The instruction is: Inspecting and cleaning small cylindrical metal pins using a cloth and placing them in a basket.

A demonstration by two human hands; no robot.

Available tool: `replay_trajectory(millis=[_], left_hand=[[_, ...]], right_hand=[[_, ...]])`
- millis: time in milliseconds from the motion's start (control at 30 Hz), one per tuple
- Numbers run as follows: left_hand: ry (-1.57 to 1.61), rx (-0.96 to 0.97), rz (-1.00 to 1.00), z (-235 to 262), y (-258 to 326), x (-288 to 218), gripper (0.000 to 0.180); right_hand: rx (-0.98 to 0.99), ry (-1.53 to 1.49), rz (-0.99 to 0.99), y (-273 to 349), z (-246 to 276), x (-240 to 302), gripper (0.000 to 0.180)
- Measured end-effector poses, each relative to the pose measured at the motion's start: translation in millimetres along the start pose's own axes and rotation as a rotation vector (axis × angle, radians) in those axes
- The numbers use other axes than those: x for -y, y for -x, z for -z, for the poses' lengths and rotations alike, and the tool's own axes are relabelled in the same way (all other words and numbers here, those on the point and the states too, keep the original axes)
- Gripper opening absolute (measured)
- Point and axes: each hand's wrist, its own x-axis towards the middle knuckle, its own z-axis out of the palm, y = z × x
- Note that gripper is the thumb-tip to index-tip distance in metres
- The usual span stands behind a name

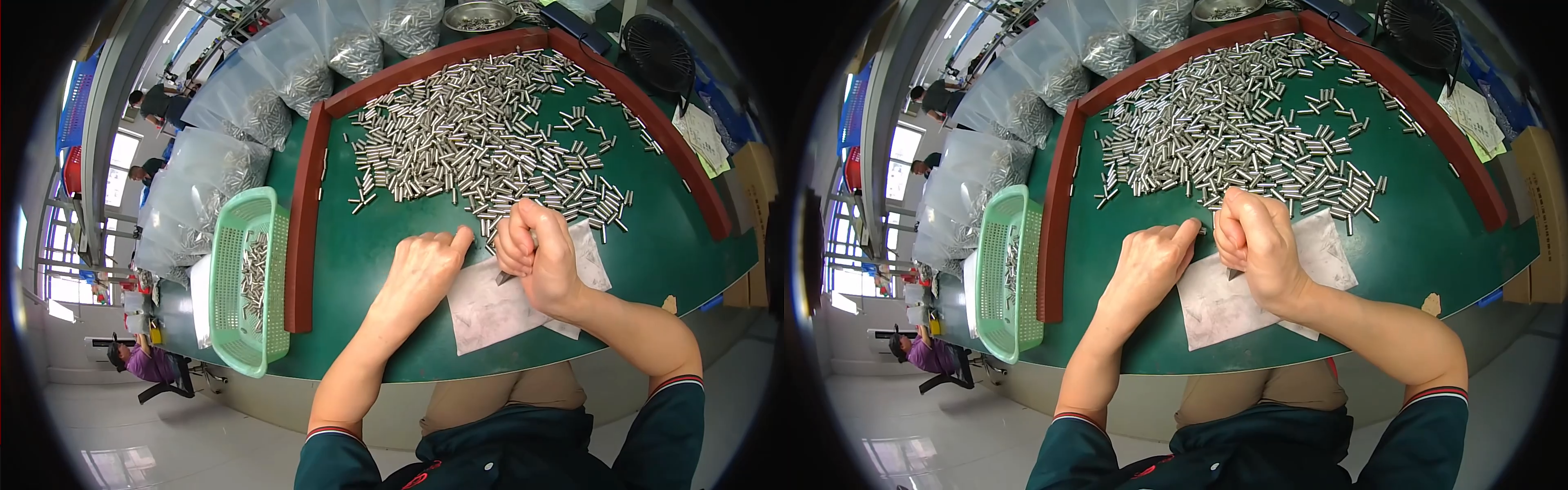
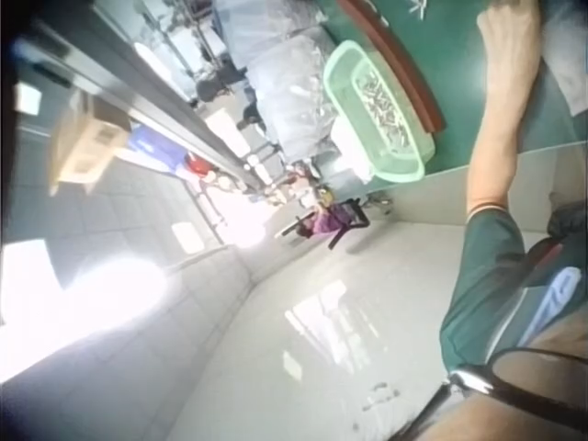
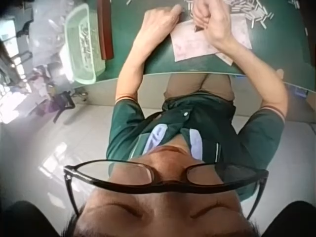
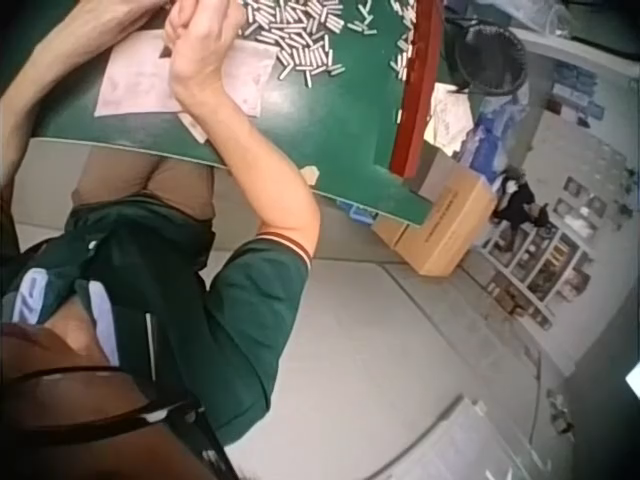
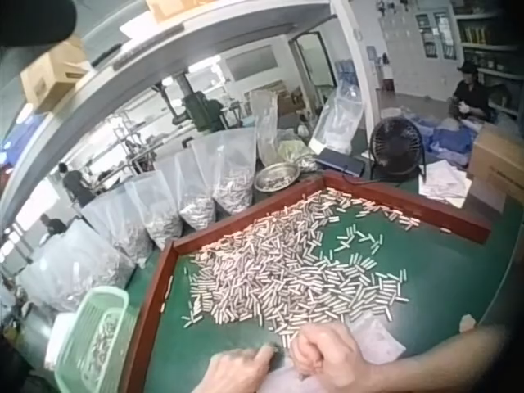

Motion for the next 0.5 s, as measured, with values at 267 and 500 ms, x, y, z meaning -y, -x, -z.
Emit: replay_trajectory(millis=[267, 500], left_hand=[[0.791, -0.095, 0.353, 8.4, 4.1, 7.7, 0.009], [0.993, -0.207, 0.281, 0.3, 10.9, 19.3, 0.012]], right_hand=[[0.001, -0.011, -0.005, 1.1, -1.3, 0.4, 0.040], [-0.006, -0.029, -0.004, 3.1, -1.8, 1.3, 0.037]])
